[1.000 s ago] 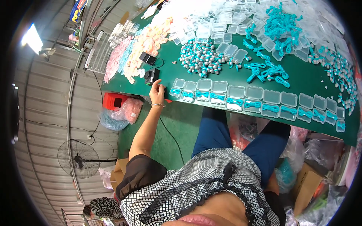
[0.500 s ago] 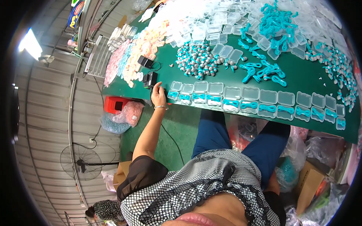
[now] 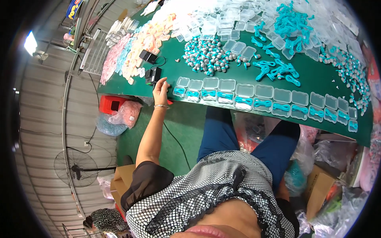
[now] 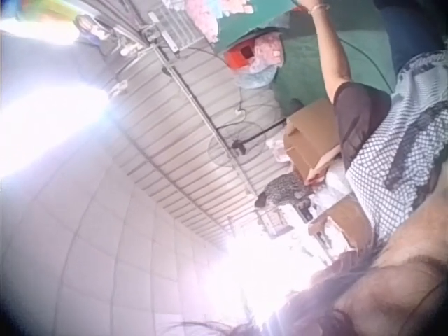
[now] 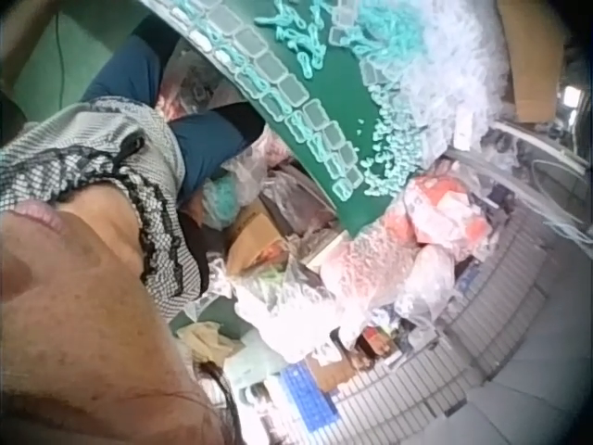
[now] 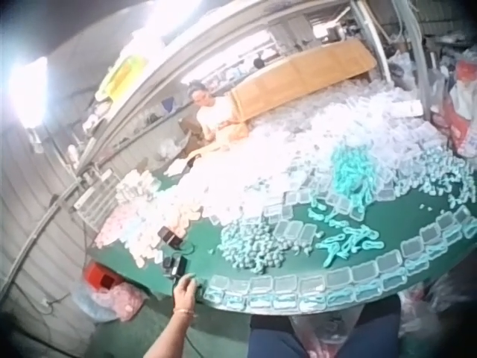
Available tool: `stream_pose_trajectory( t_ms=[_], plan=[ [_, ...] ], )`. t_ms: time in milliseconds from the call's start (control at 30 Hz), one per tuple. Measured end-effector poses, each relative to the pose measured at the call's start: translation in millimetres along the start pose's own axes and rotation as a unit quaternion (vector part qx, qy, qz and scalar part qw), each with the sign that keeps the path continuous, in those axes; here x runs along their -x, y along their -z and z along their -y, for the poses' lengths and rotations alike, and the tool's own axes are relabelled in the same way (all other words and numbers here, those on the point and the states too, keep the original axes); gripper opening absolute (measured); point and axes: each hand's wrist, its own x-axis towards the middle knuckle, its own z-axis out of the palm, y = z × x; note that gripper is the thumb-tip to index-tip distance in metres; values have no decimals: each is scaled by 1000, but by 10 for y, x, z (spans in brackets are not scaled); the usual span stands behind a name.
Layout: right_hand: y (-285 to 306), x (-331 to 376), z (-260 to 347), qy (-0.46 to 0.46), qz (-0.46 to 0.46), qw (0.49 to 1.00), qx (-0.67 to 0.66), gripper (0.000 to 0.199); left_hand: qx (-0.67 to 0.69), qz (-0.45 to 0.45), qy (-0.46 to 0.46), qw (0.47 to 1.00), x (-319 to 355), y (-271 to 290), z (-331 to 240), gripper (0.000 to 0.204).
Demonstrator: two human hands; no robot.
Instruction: Sorting small teal components into individual plastic compartments of a storage box.
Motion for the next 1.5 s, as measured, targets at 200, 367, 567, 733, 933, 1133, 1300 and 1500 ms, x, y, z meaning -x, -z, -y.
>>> stream_pose_trajectory(
  t_ms=[200,367,567,733,933,1133,1300,1500],
  plan=[
    [283,165,102,4,-21,1000,21,26,-126,226,-87,962,48,243,-373,50],
    [418,431,242,5,-43,999,31,26,-198,279,-184,922,3,228,-429,65],
    [343,652,1398,227,-78,969,57,13,-207,281,-210,913,-2,245,-471,62],
    [-250,1566,2623,399,-19,903,160,9,-240,250,-219,912,-17,177,-314,57],
    [-675,2018,3005,474,49,862,171,11,-103,239,-145,955,-264,116,-382,46],
    [-900,2134,2958,508,125,828,203,10,-239,116,-128,956,-868,-253,-292,24],
    [-860,2184,2876,501,120,830,216,10,-355,101,-149,917,-1113,-604,-291,24],
    [-719,2200,2856,511,88,822,236,11,-419,157,-137,884,-1197,-788,-319,23]
  ],
)
